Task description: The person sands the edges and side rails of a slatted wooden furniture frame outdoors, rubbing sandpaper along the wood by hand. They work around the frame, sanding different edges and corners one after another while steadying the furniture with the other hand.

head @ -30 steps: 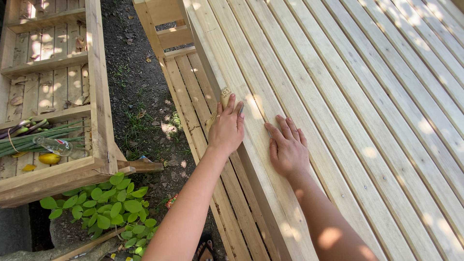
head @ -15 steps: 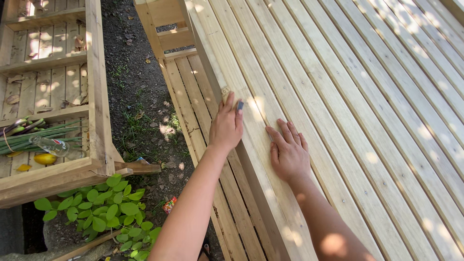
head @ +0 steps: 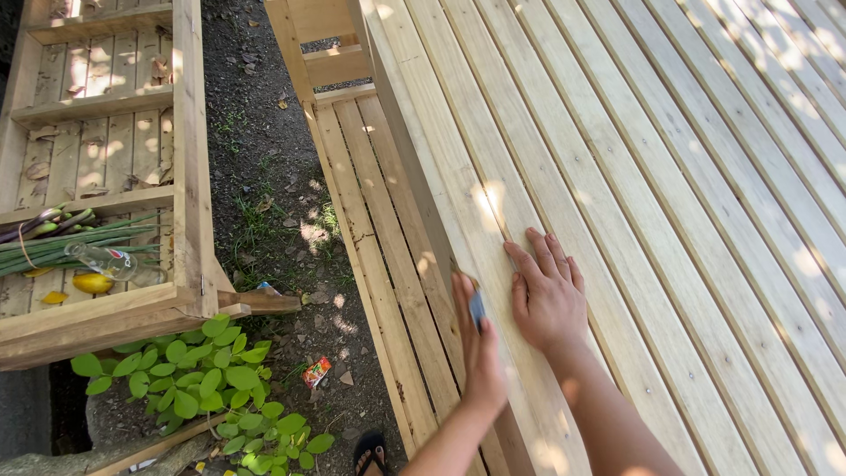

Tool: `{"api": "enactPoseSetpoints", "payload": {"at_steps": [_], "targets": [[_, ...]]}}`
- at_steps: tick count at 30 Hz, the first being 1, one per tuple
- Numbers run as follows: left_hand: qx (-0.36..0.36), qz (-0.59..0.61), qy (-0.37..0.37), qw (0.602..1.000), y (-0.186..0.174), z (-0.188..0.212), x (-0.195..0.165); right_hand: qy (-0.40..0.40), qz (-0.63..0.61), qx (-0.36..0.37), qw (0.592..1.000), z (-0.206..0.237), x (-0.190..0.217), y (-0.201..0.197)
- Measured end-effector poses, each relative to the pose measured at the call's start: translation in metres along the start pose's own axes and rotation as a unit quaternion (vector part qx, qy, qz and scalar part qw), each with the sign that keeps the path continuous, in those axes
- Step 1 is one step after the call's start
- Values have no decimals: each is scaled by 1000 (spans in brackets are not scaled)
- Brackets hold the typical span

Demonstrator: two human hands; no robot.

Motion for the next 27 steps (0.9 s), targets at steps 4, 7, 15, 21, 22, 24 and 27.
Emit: {"api": "enactPoseSetpoints", "payload": {"at_steps": [4,7,15,21,22,24,27], "targets": [[-69,258,-134,954,-23,-143,109,-2,5,0,1000,-1,0,-1],[-80,301,-275,909,-29,-175,136,-4,7,7,1000,1,-1,-1],[87,106,-56,989,-1,19,-6,-3,-8,-7,1000,3,0,-5],[-6,232,-45,972,-27,-130,52,-2,-2,-2,1000,1,3,-6],[-23,324,-108,940,-26,-133,56,0,-2,-3,1000,1,3,-6],[-7,309,-137,941,-24,-120,50,5,-3,6,1000,2,2,-6],[17,217,-108,970,-19,-70,27,0,23,5,1000,1,2,-6]]}}
Point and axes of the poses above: each hand's wrist, its own z-axis away from the middle knuckle, its own y-axis out of the palm, x = y × z, the point moved 3 cm from there along -z, towards the middle knuckle, and after that the axes turned 10 degrees about y, right-handed, at the moved point
